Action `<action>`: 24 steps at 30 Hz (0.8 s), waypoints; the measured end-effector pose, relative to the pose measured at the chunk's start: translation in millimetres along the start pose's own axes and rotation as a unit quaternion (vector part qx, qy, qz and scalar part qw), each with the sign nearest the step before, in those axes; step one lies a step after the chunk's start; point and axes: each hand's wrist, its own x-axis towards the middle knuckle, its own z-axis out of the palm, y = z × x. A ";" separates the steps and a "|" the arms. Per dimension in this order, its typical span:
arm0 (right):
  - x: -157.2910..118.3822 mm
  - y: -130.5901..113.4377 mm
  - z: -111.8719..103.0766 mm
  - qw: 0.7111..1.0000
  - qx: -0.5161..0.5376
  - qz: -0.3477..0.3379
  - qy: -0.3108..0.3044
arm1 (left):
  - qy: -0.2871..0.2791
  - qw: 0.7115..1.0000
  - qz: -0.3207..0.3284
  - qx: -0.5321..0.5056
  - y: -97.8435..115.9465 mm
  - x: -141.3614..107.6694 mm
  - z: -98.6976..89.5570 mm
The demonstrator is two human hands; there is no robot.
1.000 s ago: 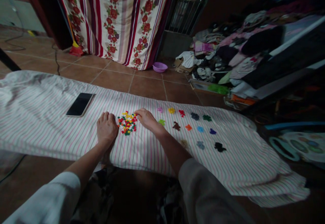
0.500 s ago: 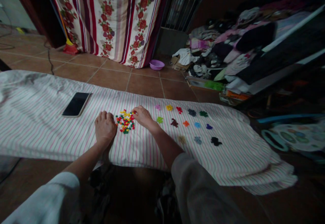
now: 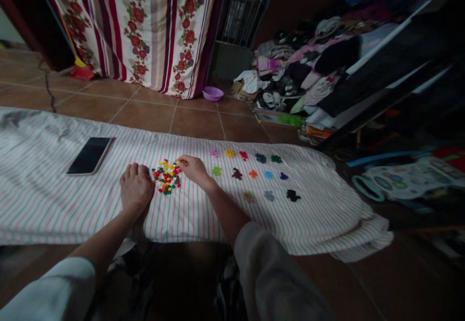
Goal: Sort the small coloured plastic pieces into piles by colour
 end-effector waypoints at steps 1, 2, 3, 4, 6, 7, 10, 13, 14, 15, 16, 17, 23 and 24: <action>-0.9 1.6 -0.2 1.000 0.014 0.003 0.005 | -0.001 1.000 0.002 -0.001 -0.2 -0.1 0.3; -1.9 3.4 -0.5 1.000 0.025 0.005 0.011 | -0.001 1.000 0.003 -0.002 -0.3 -0.2 0.5; -3.0 5.3 -0.9 0.999 0.033 0.008 0.019 | -0.001 1.000 0.004 -0.002 -0.4 -0.2 0.5; -4.3 7.2 -1.3 0.999 0.040 0.012 0.027 | 0.000 1.000 0.004 -0.003 -0.5 -0.2 0.5; -7.2 10.6 -2.3 0.997 0.052 0.024 0.043 | 0.002 1.000 0.003 -0.006 -0.9 0.1 0.4; -8.7 12.1 -3.0 0.996 0.060 0.030 0.051 | 0.001 1.000 0.002 -0.008 -1.1 0.2 0.4; -13.5 16.6 -6.4 0.994 0.085 0.035 0.065 | -0.008 1.000 0.005 -0.009 -1.7 0.5 -0.2; -18.3 23.1 -12.3 0.990 0.108 0.036 0.079 | -0.011 1.000 0.011 0.000 -1.4 0.1 -2.0; -19.8 26.1 -14.7 0.989 0.114 0.039 0.085 | -0.012 1.000 0.013 0.004 -1.1 -0.1 -2.8; -21.3 29.4 -17.1 0.988 0.121 0.043 0.091 | -0.012 1.000 0.016 0.008 -0.7 -0.3 -3.5; -22.8 33.1 -19.6 0.986 0.130 0.048 0.094 | -0.012 1.000 0.017 0.012 -0.4 -0.4 -4.1; -24.2 37.0 -22.1 0.983 0.144 0.054 0.096 | -0.012 1.000 0.018 0.016 -0.2 -0.4 -4.5; -29.9 63.8 -43.3 0.963 0.235 0.075 0.113 | -0.009 0.999 0.021 0.023 -1.9 1.3 -2.0; -29.9 69.2 -48.6 0.961 0.235 0.078 0.121 | -0.009 1.000 0.020 0.022 -2.4 1.6 -1.3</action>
